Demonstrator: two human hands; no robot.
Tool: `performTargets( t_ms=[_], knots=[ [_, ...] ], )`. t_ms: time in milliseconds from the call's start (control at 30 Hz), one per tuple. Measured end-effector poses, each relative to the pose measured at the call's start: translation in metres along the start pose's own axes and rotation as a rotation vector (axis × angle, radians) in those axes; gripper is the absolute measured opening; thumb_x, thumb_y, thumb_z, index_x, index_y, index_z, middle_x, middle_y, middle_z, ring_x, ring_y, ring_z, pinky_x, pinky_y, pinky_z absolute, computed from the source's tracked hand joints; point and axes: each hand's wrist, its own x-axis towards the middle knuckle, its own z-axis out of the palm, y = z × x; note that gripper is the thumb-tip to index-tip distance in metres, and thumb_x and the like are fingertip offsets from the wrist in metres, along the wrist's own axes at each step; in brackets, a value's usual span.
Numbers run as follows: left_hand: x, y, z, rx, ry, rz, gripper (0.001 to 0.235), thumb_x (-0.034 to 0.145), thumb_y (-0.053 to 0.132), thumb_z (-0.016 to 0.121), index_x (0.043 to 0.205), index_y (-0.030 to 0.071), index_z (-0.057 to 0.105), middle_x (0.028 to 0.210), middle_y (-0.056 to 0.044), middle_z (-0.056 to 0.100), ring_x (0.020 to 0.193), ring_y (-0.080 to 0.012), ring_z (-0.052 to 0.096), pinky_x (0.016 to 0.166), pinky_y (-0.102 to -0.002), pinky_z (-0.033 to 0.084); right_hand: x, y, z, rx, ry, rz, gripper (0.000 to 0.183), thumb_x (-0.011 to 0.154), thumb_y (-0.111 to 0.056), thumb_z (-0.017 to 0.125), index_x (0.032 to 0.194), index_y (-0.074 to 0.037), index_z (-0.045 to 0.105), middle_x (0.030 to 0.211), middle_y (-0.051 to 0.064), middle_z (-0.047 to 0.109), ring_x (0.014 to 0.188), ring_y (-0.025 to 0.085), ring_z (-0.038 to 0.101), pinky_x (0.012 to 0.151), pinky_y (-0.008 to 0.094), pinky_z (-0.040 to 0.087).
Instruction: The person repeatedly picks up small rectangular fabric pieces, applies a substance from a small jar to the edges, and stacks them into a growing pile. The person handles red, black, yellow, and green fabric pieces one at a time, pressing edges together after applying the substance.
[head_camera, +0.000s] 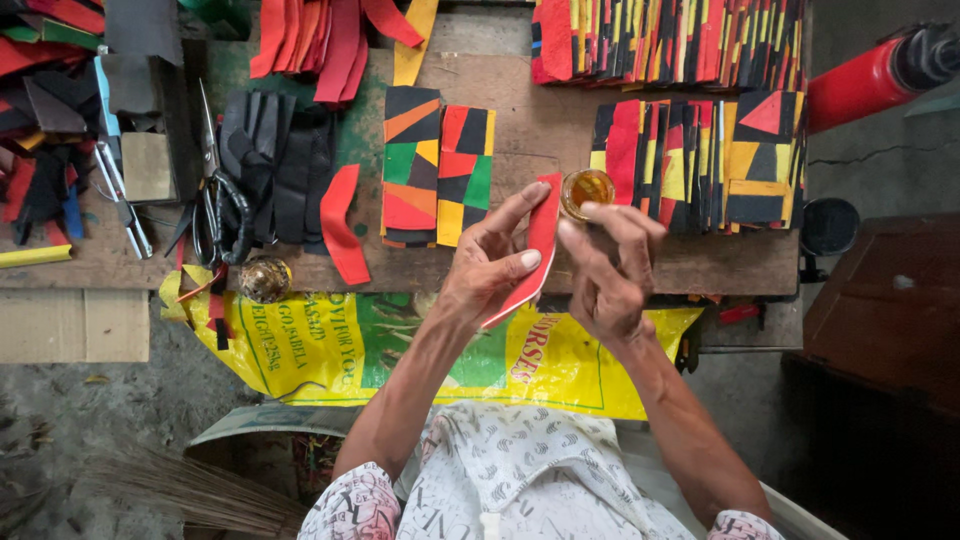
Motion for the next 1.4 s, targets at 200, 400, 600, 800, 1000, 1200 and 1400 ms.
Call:
performTargets(
  t_ms=[200,400,600,800,1000,1200,1400],
  knots=[
    [-0.001,0.000,-0.001,-0.003,-0.016,-0.011,0.082,0.086,0.000,0.079,0.158,-0.003,0.040,0.148,-0.016,0.055,0.104,-0.0164,0.069,0.074,-0.029,0.061,0.006,0.004,0.002,-0.053,0.013,-0.019,0.038,0.091,0.012,0.066,0.123,-0.009,0.075,0.131,0.015,0.062,0.121,0.035,0.057,0.105,0.045,0.046],
    [-0.006,0.002,0.001,-0.005,-0.051,-0.028,0.080,0.086,-0.001,0.079,0.158,-0.002,0.042,0.151,-0.014,0.054,0.097,-0.0165,0.068,0.072,-0.028,0.060,0.012,0.009,-0.001,-0.071,0.003,-0.044,0.037,0.093,0.010,0.068,0.126,-0.006,0.073,0.131,0.017,0.060,0.122,0.036,0.056,0.104,0.045,0.045],
    [-0.004,0.002,0.005,-0.009,-0.033,-0.037,0.082,0.086,-0.002,0.078,0.158,-0.004,0.039,0.150,-0.015,0.055,0.108,-0.0156,0.068,0.079,-0.027,0.060,0.012,0.007,0.001,-0.032,0.087,-0.012,0.037,0.095,0.009,0.065,0.129,-0.004,0.071,0.130,0.015,0.060,0.119,0.032,0.055,0.104,0.043,0.045],
    [-0.005,0.000,0.002,-0.005,-0.053,-0.049,0.083,0.086,-0.001,0.079,0.159,-0.004,0.039,0.150,-0.017,0.055,0.114,-0.0176,0.066,0.087,-0.028,0.058,0.016,0.010,-0.005,0.040,-0.060,0.120,0.043,0.098,0.003,0.058,0.140,-0.003,0.064,0.137,0.017,0.057,0.125,0.030,0.051,0.105,0.040,0.041],
    [-0.005,-0.005,-0.001,-0.009,-0.067,-0.025,0.083,0.086,0.000,0.081,0.158,-0.006,0.039,0.153,-0.014,0.052,0.127,-0.0181,0.061,0.106,-0.030,0.054,0.015,0.006,-0.004,0.169,-0.142,0.261,0.050,0.095,0.004,0.055,0.145,-0.003,0.061,0.143,0.015,0.052,0.132,0.030,0.048,0.112,0.041,0.040],
    [0.003,-0.005,-0.009,0.034,-0.033,0.028,0.085,0.086,0.001,0.080,0.159,-0.005,0.037,0.153,-0.015,0.052,0.126,-0.0212,0.060,0.101,-0.032,0.055,-0.001,0.000,0.003,0.076,-0.132,0.116,0.049,0.094,0.006,0.058,0.141,-0.007,0.063,0.138,0.015,0.057,0.130,0.032,0.049,0.112,0.044,0.040],
    [0.013,-0.006,-0.034,0.120,0.096,0.166,0.075,0.087,-0.002,0.078,0.154,-0.004,0.043,0.153,-0.012,0.052,0.125,-0.0166,0.061,0.102,-0.030,0.056,-0.010,0.005,0.011,0.097,-0.014,-0.031,0.032,0.086,0.000,0.074,0.114,-0.016,0.074,0.122,0.009,0.063,0.116,0.030,0.056,0.106,0.046,0.044]
  ],
)
